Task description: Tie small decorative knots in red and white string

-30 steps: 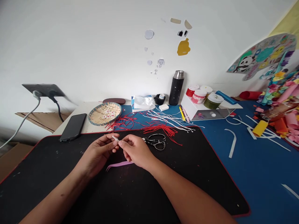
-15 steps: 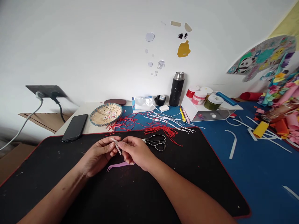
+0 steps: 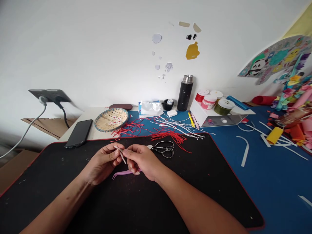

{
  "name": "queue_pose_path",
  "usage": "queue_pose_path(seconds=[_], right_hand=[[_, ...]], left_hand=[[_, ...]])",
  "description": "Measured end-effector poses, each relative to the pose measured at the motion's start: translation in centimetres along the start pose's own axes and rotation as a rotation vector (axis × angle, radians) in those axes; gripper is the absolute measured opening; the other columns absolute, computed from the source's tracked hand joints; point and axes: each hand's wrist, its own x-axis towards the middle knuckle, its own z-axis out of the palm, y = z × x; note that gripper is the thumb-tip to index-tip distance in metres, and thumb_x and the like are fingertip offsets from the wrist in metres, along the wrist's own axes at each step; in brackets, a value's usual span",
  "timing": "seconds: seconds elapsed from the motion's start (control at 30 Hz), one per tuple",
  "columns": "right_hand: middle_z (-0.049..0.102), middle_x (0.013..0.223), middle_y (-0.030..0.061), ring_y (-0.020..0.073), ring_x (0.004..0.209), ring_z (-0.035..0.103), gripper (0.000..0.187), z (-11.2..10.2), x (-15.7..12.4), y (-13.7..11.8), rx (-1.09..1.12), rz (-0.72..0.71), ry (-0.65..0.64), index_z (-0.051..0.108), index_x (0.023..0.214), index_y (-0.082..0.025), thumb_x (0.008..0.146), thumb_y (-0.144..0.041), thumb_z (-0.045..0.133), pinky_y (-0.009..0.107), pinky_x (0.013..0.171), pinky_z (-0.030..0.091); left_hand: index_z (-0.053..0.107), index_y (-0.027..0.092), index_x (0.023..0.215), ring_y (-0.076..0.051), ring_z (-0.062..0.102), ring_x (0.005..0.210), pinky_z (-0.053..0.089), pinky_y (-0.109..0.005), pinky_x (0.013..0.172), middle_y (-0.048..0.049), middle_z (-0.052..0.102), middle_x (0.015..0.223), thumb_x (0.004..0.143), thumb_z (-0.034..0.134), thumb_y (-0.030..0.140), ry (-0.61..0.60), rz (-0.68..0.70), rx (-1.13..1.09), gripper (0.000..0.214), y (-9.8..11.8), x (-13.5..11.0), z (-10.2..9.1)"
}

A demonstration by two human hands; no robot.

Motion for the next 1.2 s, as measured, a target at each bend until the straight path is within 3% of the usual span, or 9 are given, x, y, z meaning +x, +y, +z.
queue_pose_path(seconds=[0.47,0.67,0.97,1.2], right_hand=[[0.05,0.05,-0.009,0.0068,0.037,0.04,0.038,0.0,0.0,0.0,-0.024,0.002,0.024,0.055,0.08,-0.02,0.085,-0.051,0.076,0.02,0.037,0.023],[0.05,0.05,-0.009,0.0068,0.037,0.042,0.037,0.1,0.1,0.2,-0.055,0.003,0.055,0.056,0.079,-0.019,0.085,-0.052,0.074,0.019,0.036,0.025],[0.051,0.05,-0.0087,0.0072,0.036,0.042,0.035,0.0,0.3,0.4,-0.133,0.003,0.114,0.057,0.081,-0.019,0.089,-0.051,0.071,0.02,0.036,0.026],[0.053,0.051,-0.0084,0.0072,0.038,0.043,0.036,-0.7,0.5,0.0,-0.218,-0.054,0.19,0.057,0.084,-0.02,0.092,-0.054,0.067,0.019,0.038,0.029]], left_hand=[[0.081,0.013,0.073,-0.008,0.056,0.052,0.042,-0.015,0.047,-0.0005,0.067,0.057,0.054,0.103,0.03,0.077,0.051,0.046,0.033,-0.1,0.1,0.5],[0.08,0.014,0.074,-0.01,0.059,0.059,0.046,-0.018,0.053,-0.0015,0.069,0.066,0.06,0.1,0.032,0.084,0.061,0.102,0.031,0.0,0.0,0.6],[0.079,0.014,0.078,-0.013,0.059,0.058,0.046,-0.021,0.052,-0.0033,0.069,0.063,0.073,0.092,0.038,0.011,0.034,0.307,0.028,1.1,-0.1,0.1],[0.079,0.014,0.081,-0.016,0.067,0.063,0.052,-0.021,0.056,-0.0062,0.075,0.068,0.065,0.097,0.037,0.079,0.067,0.251,0.032,0.5,-0.1,0.6]])
